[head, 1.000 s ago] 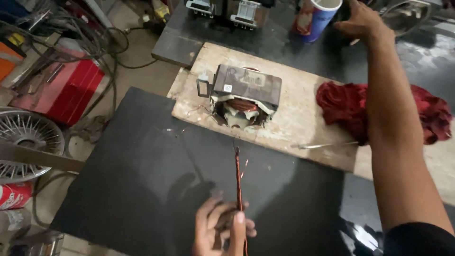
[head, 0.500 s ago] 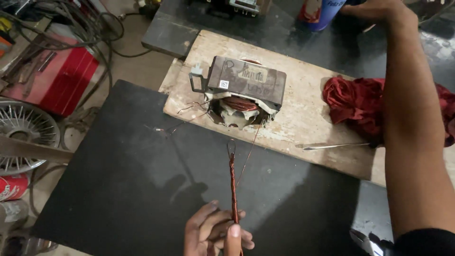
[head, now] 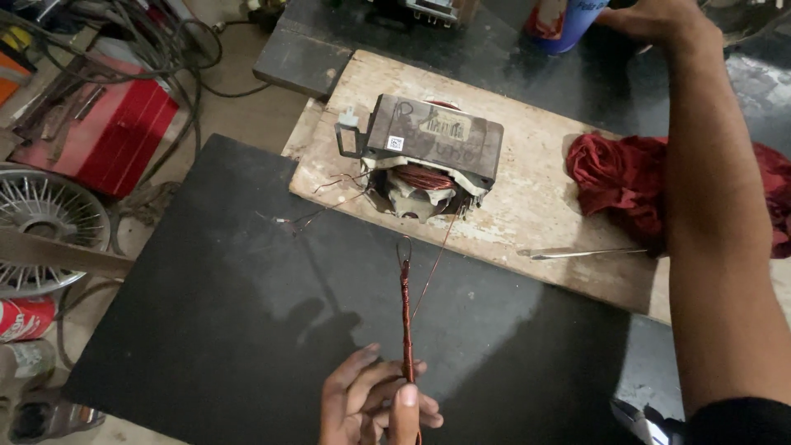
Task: Repairing an electrical motor by stripping and organizing copper wires
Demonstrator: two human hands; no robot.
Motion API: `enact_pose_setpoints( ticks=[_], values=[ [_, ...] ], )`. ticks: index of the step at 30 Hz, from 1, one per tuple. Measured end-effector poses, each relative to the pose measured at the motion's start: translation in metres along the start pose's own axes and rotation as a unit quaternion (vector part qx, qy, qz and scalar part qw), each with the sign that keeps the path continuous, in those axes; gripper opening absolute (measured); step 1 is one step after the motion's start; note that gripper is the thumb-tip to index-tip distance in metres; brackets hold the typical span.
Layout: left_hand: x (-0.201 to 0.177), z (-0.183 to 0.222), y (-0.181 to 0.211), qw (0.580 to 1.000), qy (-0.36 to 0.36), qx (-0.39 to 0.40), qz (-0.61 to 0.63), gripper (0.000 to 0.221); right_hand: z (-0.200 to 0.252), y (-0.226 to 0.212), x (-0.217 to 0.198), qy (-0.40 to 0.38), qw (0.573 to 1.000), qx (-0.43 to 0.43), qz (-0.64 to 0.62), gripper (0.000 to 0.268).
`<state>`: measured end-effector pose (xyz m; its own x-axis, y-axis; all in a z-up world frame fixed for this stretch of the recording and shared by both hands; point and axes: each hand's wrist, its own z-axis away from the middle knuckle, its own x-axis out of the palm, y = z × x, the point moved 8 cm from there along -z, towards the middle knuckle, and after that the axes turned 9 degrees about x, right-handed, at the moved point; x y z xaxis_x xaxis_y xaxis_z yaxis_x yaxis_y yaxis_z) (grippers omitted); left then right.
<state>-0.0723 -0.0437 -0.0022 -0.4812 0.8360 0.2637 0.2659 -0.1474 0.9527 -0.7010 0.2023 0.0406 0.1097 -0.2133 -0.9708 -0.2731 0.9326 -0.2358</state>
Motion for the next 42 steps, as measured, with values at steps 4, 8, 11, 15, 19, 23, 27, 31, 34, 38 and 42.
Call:
enact_pose_setpoints(
  ticks=[4,8,11,15,19,23,27,31,34,38,42],
  values=[
    [0.0,0.002,0.002,1.0,0.029,-0.01,-0.002,0.054,0.008,-0.007,-0.006,0.01,1.0,0.0,0.012,0.073],
    [0.001,-0.001,0.005,1.0,0.029,-0.001,-0.007,0.054,0.005,-0.009,-0.004,-0.01,1.0,0.005,0.006,0.068],
    [0.0,-0.001,0.005,1.0,0.027,-0.009,-0.013,0.055,0.006,-0.009,0.0,-0.009,1.0,0.009,-0.009,0.063],
    [0.0,0.002,0.005,0.997,0.052,-0.052,-0.028,0.052,0.0,-0.003,-0.002,0.011,1.0,0.007,0.024,0.065],
    [0.008,0.003,0.0,0.994,-0.009,-0.089,0.07,0.062,-0.004,0.023,0.008,-0.003,0.999,0.043,0.027,0.074],
    [0.012,-0.006,0.03,0.996,0.083,-0.043,-0.009,0.047,0.026,0.014,-0.016,0.086,0.984,-0.051,0.145,0.045],
    [0.023,-0.011,0.066,0.998,0.048,0.007,-0.046,0.042,0.115,-0.031,-0.053,0.23,0.919,-0.123,0.295,0.055],
    [0.03,-0.016,0.068,0.999,-0.005,-0.015,0.03,0.044,0.253,-0.102,-0.086,0.293,0.894,-0.177,0.288,0.049],
    [0.032,-0.021,0.071,0.998,-0.025,0.006,0.053,0.047,0.362,-0.171,-0.097,0.263,0.925,-0.256,0.095,0.02],
    [0.038,-0.021,0.06,0.99,-0.043,-0.036,0.129,0.035,0.447,-0.238,-0.062,0.315,0.878,-0.342,0.117,0.016],
    [0.039,-0.019,0.032,0.982,-0.027,-0.026,0.186,0.033,0.503,-0.307,-0.053,0.355,0.842,-0.391,0.107,0.023]
  ],
)
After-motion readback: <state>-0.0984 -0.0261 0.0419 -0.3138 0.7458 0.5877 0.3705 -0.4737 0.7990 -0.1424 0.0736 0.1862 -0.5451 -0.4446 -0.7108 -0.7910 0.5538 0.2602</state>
